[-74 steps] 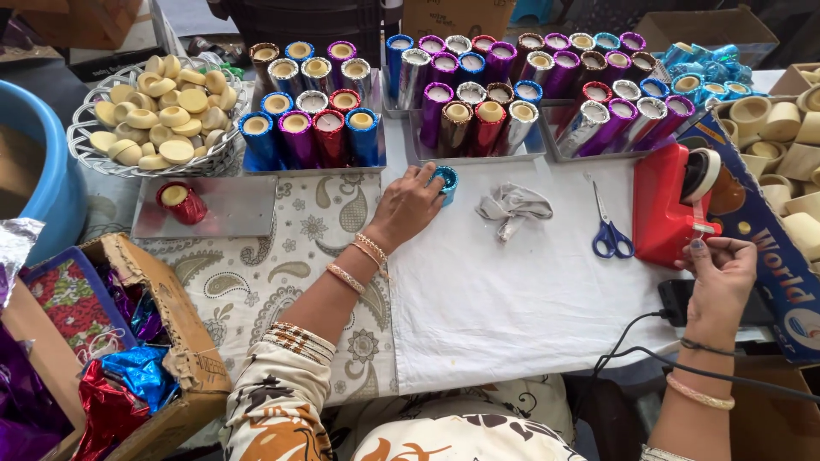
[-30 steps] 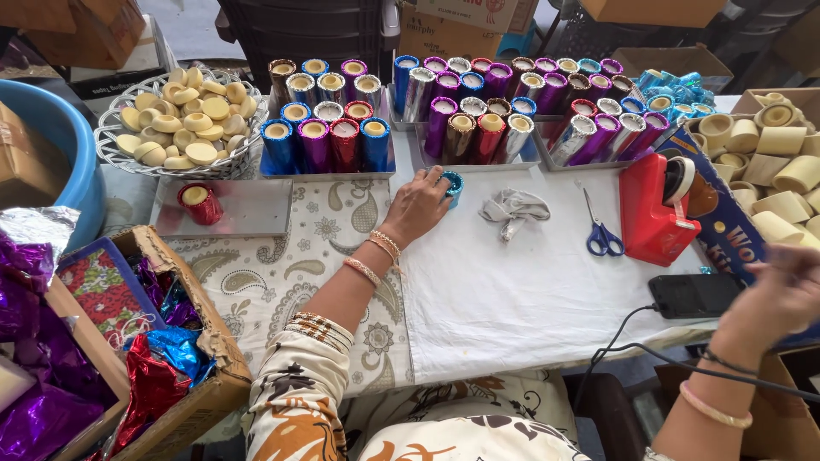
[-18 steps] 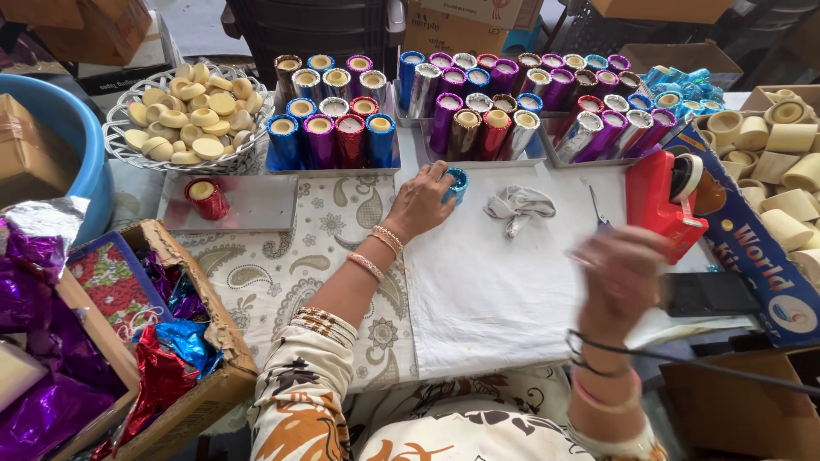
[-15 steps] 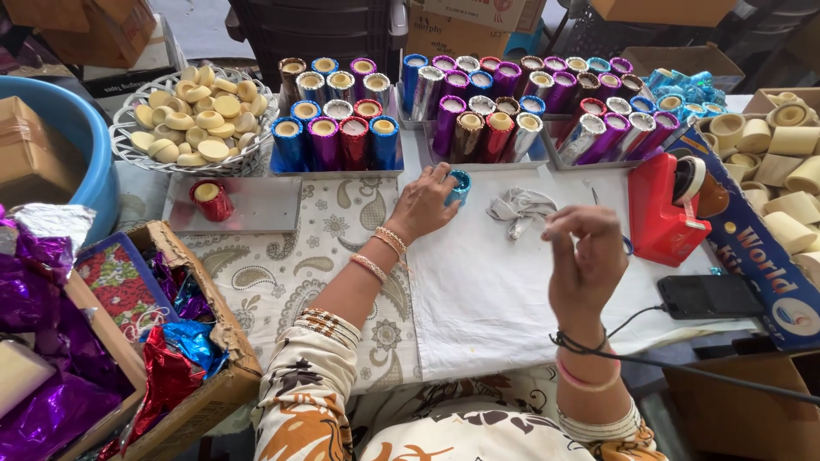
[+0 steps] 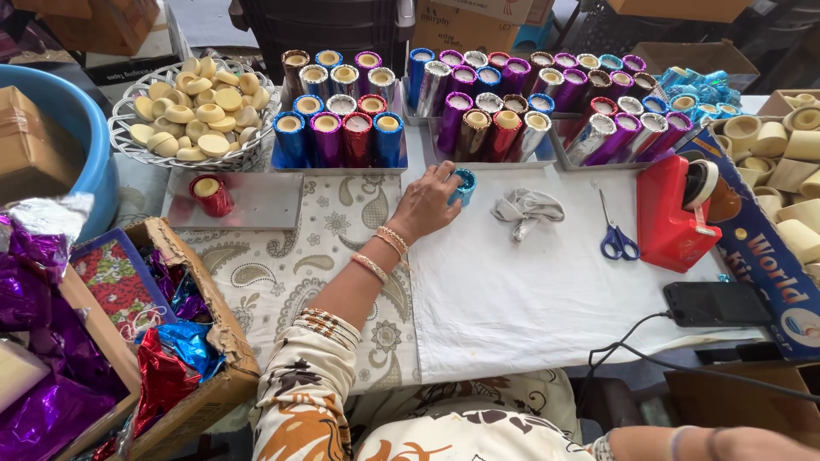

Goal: The person wraps small cylindrical candles in shiny metallic foil. They use scissors to cut the foil and a tape dispenser to secure the wrapping. The wrapped candles are placed into trays alongside other finished units.

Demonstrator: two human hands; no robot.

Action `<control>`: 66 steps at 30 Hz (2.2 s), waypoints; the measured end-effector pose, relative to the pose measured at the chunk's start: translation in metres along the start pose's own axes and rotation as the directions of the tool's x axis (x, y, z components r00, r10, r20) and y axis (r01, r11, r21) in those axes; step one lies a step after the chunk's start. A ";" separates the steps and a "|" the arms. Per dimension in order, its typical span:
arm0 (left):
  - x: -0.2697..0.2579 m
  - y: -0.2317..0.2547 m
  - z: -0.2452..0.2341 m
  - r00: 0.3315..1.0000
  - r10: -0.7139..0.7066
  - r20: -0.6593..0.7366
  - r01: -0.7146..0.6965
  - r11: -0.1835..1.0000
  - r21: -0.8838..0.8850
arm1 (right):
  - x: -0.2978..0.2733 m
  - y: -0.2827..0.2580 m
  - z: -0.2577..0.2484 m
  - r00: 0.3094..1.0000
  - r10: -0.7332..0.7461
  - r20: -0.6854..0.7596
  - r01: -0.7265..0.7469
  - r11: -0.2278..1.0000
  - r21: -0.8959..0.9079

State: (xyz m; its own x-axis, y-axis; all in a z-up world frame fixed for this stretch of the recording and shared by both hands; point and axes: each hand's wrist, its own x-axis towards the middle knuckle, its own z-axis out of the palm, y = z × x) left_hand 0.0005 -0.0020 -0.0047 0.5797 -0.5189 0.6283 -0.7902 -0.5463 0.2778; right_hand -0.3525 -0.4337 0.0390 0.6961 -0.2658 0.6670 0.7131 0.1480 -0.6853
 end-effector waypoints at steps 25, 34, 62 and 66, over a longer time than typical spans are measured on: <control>0.000 -0.004 0.004 1.000 -0.025 0.005 0.025 0.999 -0.037 | 0.198 0.286 0.253 0.751 0.558 0.354 0.029 0.507 -0.861; 0.000 -0.003 0.003 1.000 -0.015 -0.011 0.014 0.997 -0.077 | 0.215 0.300 0.260 0.580 0.767 0.275 0.008 0.331 -0.943; -0.001 0.000 -0.002 0.999 0.035 -0.005 -0.034 0.996 0.088 | 0.205 0.306 0.266 0.701 0.657 0.276 0.236 0.150 -0.960; -0.001 0.000 -0.003 0.999 0.040 0.005 -0.040 0.996 0.085 | 0.210 0.312 0.263 0.683 0.682 0.261 0.211 0.158 -0.965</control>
State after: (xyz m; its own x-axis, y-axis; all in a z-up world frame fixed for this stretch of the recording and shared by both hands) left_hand -0.0006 0.0003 -0.0027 0.5483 -0.5435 0.6356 -0.7933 -0.5786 0.1896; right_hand 0.0383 -0.1934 0.0422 0.9837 0.1679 0.0646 0.1788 -0.9516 -0.2499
